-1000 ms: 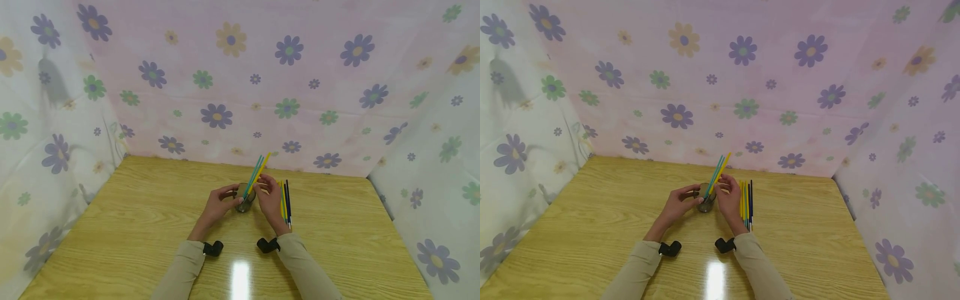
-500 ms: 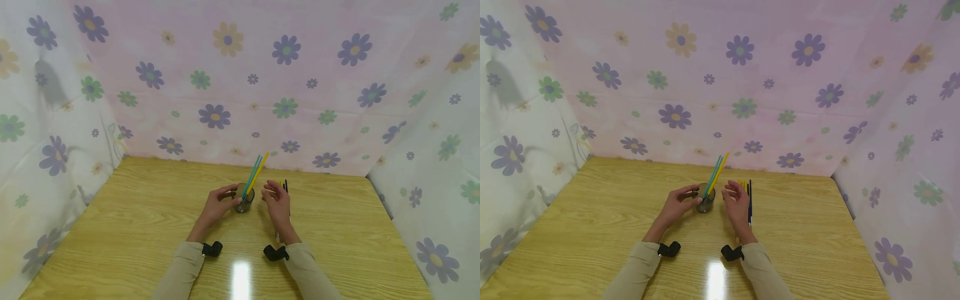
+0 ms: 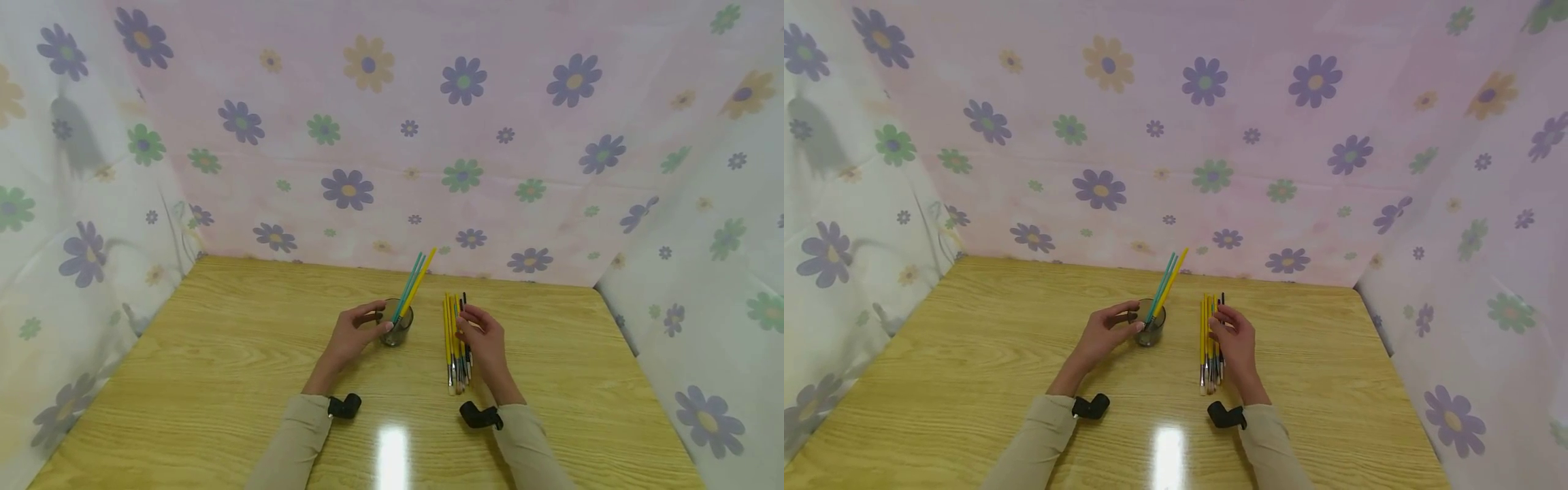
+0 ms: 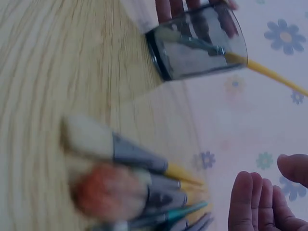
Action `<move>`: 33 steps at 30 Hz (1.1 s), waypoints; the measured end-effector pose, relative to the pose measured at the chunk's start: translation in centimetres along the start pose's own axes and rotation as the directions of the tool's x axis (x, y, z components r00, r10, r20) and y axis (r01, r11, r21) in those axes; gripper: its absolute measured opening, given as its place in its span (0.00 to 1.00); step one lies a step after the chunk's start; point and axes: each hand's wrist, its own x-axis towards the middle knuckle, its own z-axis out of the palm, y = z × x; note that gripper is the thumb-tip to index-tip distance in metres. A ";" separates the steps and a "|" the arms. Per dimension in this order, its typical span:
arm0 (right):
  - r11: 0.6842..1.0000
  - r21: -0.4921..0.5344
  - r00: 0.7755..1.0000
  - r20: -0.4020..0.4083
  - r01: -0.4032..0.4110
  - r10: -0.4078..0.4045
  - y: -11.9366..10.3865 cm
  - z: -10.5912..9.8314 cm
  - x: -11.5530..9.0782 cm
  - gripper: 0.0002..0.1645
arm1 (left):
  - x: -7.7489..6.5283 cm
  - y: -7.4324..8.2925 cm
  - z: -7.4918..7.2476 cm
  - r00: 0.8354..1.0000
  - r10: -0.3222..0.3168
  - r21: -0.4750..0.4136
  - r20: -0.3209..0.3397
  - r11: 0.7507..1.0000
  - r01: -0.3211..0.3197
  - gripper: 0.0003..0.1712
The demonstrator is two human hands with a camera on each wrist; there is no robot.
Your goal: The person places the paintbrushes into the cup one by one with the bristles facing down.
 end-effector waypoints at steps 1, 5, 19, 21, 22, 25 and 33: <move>1.000 -0.003 1.000 0.002 -0.016 0.016 0.1 -0.4 0.1 0.25 | 0.0 0.0 0.0 1.000 0.000 0.000 0.002 1.000 0.000 0.30; 0.998 -0.021 0.998 0.012 -0.062 0.062 0.5 -1.7 0.6 0.27 | 0.1 0.1 0.0 1.000 0.001 0.001 0.003 1.000 -0.001 0.31; 0.973 -0.143 0.980 0.054 -0.182 0.191 0.5 -4.4 2.0 0.31 | 0.0 -0.3 0.0 1.000 0.010 -0.002 -0.007 1.000 -0.010 0.29; 0.968 -0.166 0.978 0.054 -0.190 0.201 0.5 -4.6 2.1 0.31 | 0.0 -0.3 0.0 1.000 0.004 0.004 -0.010 1.000 -0.004 0.29; 0.965 -0.180 0.978 0.054 -0.191 0.203 0.4 -4.6 2.2 0.31 | 0.0 -0.2 0.0 1.000 0.002 0.005 -0.011 1.000 -0.002 0.29; 0.959 -0.208 0.977 0.054 -0.193 0.208 0.5 -4.8 2.5 0.32 | 0.0 -0.1 0.0 1.000 -0.004 0.006 -0.007 1.000 0.004 0.30; 0.896 -0.412 0.979 0.042 -0.166 0.200 -0.1 -4.6 3.1 0.30 | 0.1 -0.1 0.0 1.000 -0.003 -0.002 -0.003 1.000 0.003 0.31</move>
